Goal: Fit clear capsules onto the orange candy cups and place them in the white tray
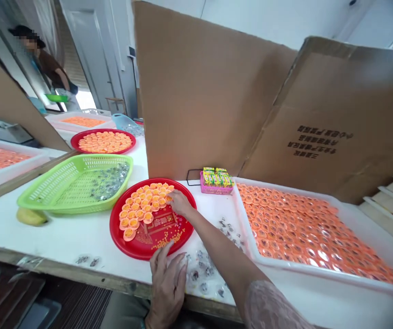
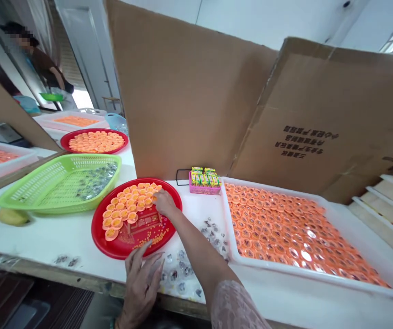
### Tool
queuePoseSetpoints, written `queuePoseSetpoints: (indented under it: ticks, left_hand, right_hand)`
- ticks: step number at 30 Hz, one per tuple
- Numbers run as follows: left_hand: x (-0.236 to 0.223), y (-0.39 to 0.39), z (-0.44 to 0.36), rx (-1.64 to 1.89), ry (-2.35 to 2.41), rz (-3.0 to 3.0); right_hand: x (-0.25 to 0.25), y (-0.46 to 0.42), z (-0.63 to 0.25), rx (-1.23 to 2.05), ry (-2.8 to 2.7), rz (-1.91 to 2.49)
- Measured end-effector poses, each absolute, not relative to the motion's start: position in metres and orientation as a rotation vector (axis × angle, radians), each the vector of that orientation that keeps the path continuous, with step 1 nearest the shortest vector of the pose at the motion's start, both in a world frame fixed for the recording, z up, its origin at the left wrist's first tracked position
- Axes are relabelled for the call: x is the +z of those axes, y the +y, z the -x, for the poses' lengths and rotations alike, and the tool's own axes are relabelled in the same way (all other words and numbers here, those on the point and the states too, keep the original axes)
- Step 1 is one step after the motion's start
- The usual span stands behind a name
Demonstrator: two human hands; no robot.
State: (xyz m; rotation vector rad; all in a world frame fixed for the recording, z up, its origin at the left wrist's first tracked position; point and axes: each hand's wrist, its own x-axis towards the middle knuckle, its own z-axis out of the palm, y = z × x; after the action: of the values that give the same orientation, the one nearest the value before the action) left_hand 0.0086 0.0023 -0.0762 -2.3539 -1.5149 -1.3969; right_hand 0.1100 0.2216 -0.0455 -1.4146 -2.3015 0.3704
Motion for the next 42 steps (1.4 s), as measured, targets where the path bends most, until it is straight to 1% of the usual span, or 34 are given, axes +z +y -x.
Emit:
queuePoseSetpoints:
  ticks: [8,10,12,15,17,19,21,22,24,27,29,33,36,39,42]
  left_hand:
    - [-0.073,-0.002,-0.011,-1.567,-1.519,2.427]
    - [-0.071,-0.001,-0.009,-1.663,-1.544,2.434]
    - [-0.065,0.007,0.000,-1.821,-1.679,2.387]
    - [-0.051,0.034,0.021,-2.172,-2.109,2.118]
    - [-0.041,0.057,0.037,-2.468,-2.355,1.913]
    - [-0.033,0.076,0.047,-2.926,-2.568,1.635]
    - [-0.029,0.088,0.050,-3.341,-2.641,1.471]
    - [-0.028,0.091,0.049,-3.475,-2.636,1.436]
    - [-0.028,0.091,0.045,-3.616,-2.607,1.376]
    - [-0.032,0.087,0.040,-3.731,-2.587,1.113]
    - [-0.034,0.085,0.039,-3.727,-2.604,1.032]
    - [-0.035,0.085,0.039,-3.634,-2.571,1.173]
    - [-0.036,0.088,0.038,-3.471,-2.517,1.357]
    - [-0.041,0.091,0.038,-3.304,-2.492,1.518]
    - [-0.047,0.094,0.036,-3.239,-2.488,1.587]
  right_hand:
    - [-0.050,0.212,-0.119,0.361,-2.347,1.410]
    - [-0.047,0.205,-0.122,0.363,-2.341,1.406]
    - [-0.044,0.194,-0.124,0.369,-2.331,1.397]
    - [-0.037,0.173,-0.120,0.443,-2.269,1.248]
    - [-0.031,0.157,-0.115,0.539,-2.201,1.105]
    - [-0.026,0.143,-0.109,0.637,-2.154,1.004]
    - [-0.025,0.132,-0.104,0.705,-2.117,0.945]
    - [-0.025,0.127,-0.103,0.720,-2.088,0.929]
    - [-0.029,0.119,-0.100,0.716,-2.016,0.916]
    - [-0.038,0.112,-0.099,0.641,-1.927,0.925]
    - [-0.042,0.109,-0.098,0.591,-1.903,0.942]
    - [-0.045,0.105,-0.099,0.545,-1.906,0.995]
    - [-0.046,0.103,-0.102,0.538,-1.929,1.020]
    - [-0.046,0.103,-0.106,0.562,-1.894,1.102]
    - [-0.046,0.105,-0.105,0.621,-1.858,1.157]
